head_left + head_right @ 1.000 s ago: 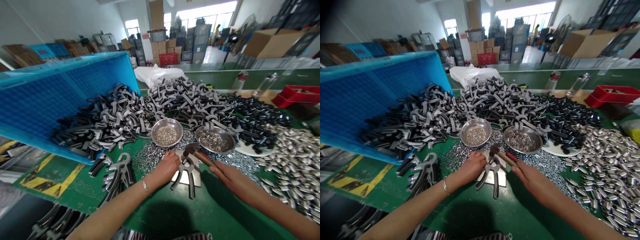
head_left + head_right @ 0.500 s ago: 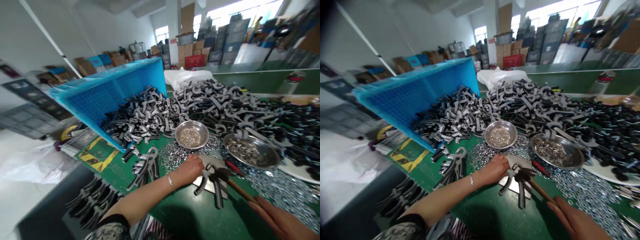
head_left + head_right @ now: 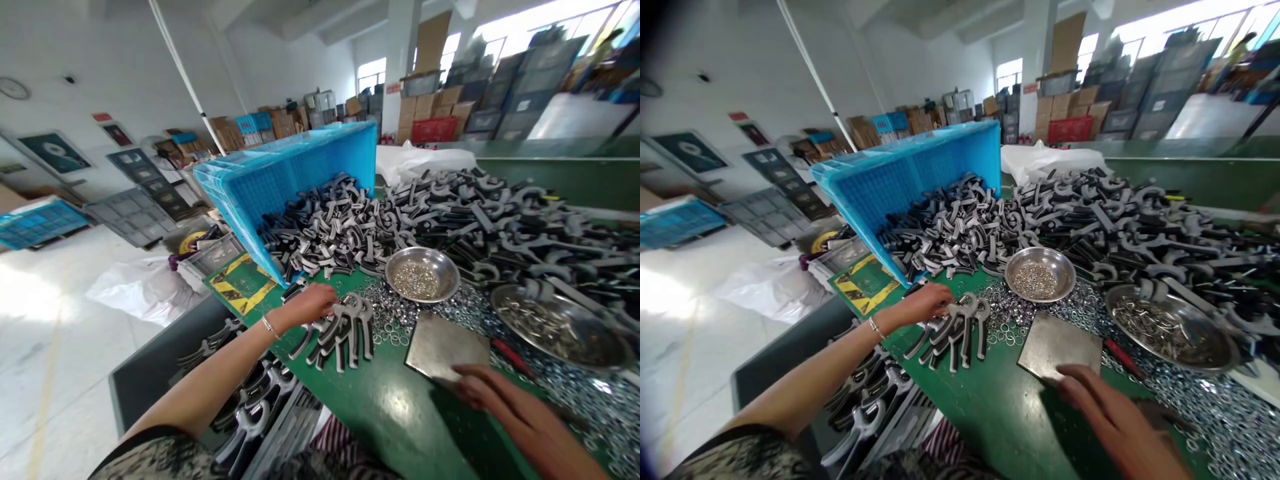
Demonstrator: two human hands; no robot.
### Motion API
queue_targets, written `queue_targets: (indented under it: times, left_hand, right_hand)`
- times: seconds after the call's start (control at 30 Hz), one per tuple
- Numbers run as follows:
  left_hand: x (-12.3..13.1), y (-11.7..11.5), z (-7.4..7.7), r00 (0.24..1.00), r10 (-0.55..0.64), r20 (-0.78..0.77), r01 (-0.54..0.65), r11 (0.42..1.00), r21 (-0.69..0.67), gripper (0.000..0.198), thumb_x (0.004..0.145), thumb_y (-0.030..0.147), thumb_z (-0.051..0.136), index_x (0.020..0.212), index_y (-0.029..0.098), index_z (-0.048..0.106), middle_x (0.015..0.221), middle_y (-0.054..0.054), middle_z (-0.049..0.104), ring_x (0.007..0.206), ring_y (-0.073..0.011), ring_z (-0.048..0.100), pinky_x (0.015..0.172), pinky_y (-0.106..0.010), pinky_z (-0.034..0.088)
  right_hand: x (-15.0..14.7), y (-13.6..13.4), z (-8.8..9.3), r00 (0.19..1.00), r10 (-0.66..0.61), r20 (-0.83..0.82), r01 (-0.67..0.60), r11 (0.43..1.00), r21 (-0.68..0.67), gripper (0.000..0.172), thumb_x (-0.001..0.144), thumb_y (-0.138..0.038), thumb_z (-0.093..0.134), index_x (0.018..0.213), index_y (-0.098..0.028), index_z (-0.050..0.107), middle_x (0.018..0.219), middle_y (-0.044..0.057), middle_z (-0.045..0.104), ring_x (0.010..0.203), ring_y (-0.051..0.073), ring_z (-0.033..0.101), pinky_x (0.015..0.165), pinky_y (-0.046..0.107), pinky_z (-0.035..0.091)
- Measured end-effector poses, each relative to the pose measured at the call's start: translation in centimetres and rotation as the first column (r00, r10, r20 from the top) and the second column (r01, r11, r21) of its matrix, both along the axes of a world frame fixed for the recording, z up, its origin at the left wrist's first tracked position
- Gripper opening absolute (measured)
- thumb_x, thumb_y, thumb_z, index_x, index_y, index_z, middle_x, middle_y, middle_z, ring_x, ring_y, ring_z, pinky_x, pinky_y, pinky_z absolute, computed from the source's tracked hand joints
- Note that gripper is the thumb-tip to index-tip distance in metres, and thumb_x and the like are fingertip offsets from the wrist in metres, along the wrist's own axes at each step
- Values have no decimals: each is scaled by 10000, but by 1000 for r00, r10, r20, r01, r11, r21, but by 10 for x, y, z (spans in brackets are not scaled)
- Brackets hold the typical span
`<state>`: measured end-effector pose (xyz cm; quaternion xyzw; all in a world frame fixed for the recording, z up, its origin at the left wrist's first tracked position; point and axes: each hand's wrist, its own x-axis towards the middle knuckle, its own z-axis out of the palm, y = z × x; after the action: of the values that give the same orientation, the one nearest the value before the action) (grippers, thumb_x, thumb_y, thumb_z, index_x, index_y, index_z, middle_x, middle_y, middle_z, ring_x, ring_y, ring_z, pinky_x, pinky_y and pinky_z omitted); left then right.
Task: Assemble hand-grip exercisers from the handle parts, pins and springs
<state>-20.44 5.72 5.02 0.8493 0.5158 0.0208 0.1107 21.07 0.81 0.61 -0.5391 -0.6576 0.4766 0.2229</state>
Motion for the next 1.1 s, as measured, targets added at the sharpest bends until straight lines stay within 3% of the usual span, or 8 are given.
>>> queue_targets:
  times: [0.13,0.27,0.37,0.47,0.57,0.7,0.9,1.1]
  left_hand:
    - [-21,-39,-5,927,284,247,-296,955,15,344,938,427,553,1172,183,616,1227,-109,631,1143,-244,589,1014,-378,436]
    - [-50,-95,-22,666,662,344,-633,746,-209,494,965,570,376,892,167,654,879,-83,677,852,-235,651,842,-368,509]
    - [-49,-123,-39,519,726,452,-481,685,-548,612,922,685,364,915,142,648,878,-73,675,824,-222,645,782,-345,525]
    - [-29,-133,-41,458,716,527,-352,691,-631,657,889,734,394,946,135,657,936,-73,669,880,-218,621,835,-343,516]
    - [-14,-137,-30,427,706,565,-300,700,-648,642,888,725,422,1000,146,675,1031,-77,666,951,-219,606,905,-347,500]
    - [-19,-142,-28,305,760,574,-117,628,-770,757,908,756,294,1061,130,691,1046,-104,692,948,-217,638,943,-377,495]
    - [-55,-147,-22,572,737,360,-309,600,-738,771,879,783,315,813,135,728,808,-93,720,729,-213,656,744,-322,522]
    - [-48,-135,-17,568,727,387,-409,657,-633,672,847,783,396,784,167,656,749,-61,704,665,-215,662,623,-290,505]
  right_hand:
    - [-124,41,-10,959,89,-270,-155,960,-234,539,747,-657,641,1027,-196,663,954,77,728,892,260,686,804,393,570]
    - [-182,54,-20,978,63,-201,-120,951,-285,539,754,-659,654,1019,-193,607,912,67,699,860,249,666,698,370,549]
    - [-192,50,-22,984,59,-169,-111,940,-321,514,761,-647,658,1021,-214,561,951,72,690,895,270,661,679,382,541]
    - [-206,40,-19,977,115,-182,-164,944,-287,439,814,-579,625,1052,-223,526,1065,83,682,988,275,657,777,410,538]
    - [-228,22,-12,966,250,-59,-252,967,-35,344,859,-444,589,1102,-216,505,1105,105,661,1036,284,629,894,438,496]
    - [-250,2,-2,896,321,307,-415,851,323,312,902,-315,484,1157,-141,528,1149,185,622,1106,360,536,1006,530,387]
    - [-243,17,-10,864,448,229,-495,839,227,348,894,-344,518,1194,-171,488,1186,142,597,1124,304,541,1000,477,417]
    - [-238,32,-20,901,434,22,-435,900,43,619,897,-446,548,1415,-193,325,1207,123,617,1137,276,602,1014,476,428]
